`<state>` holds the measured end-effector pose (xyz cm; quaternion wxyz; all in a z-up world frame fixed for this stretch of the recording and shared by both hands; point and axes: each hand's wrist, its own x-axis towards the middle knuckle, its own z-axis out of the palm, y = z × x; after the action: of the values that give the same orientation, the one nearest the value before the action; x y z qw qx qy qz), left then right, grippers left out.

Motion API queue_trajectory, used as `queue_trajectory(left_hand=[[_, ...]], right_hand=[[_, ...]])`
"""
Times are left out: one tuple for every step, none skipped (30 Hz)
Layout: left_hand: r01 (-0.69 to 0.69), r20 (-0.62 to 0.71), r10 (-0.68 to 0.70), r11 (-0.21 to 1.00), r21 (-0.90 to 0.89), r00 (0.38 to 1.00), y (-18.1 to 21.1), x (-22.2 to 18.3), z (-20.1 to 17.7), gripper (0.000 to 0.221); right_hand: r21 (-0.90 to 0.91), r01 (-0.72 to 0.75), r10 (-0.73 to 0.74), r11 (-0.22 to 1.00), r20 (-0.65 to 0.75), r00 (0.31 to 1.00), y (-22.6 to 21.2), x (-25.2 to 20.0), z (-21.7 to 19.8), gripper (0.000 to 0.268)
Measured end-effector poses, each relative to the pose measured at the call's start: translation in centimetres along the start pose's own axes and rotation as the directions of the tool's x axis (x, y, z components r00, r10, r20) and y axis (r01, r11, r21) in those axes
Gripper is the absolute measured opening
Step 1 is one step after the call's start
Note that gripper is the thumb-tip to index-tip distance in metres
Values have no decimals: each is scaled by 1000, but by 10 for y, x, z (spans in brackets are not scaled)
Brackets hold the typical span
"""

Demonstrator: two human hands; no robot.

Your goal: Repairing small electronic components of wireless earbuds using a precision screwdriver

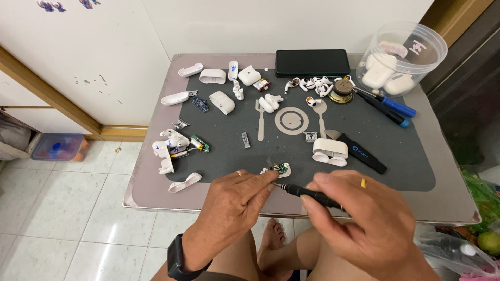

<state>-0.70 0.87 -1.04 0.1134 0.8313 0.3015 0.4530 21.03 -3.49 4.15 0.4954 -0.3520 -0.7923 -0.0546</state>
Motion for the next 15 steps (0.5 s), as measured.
queue_trajectory(left_hand=[[0,1,0,1000,-1,1000,-1,-1,1,23],[7,1,-7,1000,20,1000,-1,-1,1,23],[15,0,-15,999,43,1000,-2,-2,2,23],[14,0,-14,999,43,1000,-2,-1,2,23],[34,-5,-34,999,35,999,-1,-1,2,22],[55,-10,-54,998,27,998,-1,-1,2,21],[56,-10,-56,998,27,998,-2,-2,2,21],[57,-11,-57,998,34,998,-3,-2,3,21],[58,-12,-57,997,42,998,-4,-3,3,21],[59,-13,-59,997,41,998,-4,-3,3,21],[60,-22,-59,998,33,998,-4,-3,3,21],[60,-32,-59,998,25,998,-4,-4,3,21],[61,-33,-60,998,25,998,-6,-5,4,21],[88,-38,-88,996,20,995,-8,-6,5,22],[116,-43,-115,993,15,992,-9,-8,6,24]], right_hand=[[-1,-1,1,1000,0,1000,0,1,0,39],[-6,-41,41,999,-2,999,-1,3,1,41],[-11,-79,79,997,-5,997,0,5,2,43],[-11,-78,78,997,-6,997,0,6,2,43],[-16,-62,62,998,-4,998,0,7,2,42],[-21,-46,46,999,-3,999,1,8,2,41],[-21,-46,46,999,-2,999,0,9,3,41],[-24,-49,50,998,8,999,0,10,3,39],[-28,-52,53,998,18,998,-1,11,3,38],[-27,-53,53,998,19,998,0,10,3,38],[-23,-49,49,999,19,999,1,9,4,39],[-19,-45,45,999,19,999,1,8,5,40],[-19,-44,44,999,20,999,1,9,5,40],[-16,-60,60,998,24,998,0,9,5,40],[-15,-76,77,997,29,997,0,10,5,41]])
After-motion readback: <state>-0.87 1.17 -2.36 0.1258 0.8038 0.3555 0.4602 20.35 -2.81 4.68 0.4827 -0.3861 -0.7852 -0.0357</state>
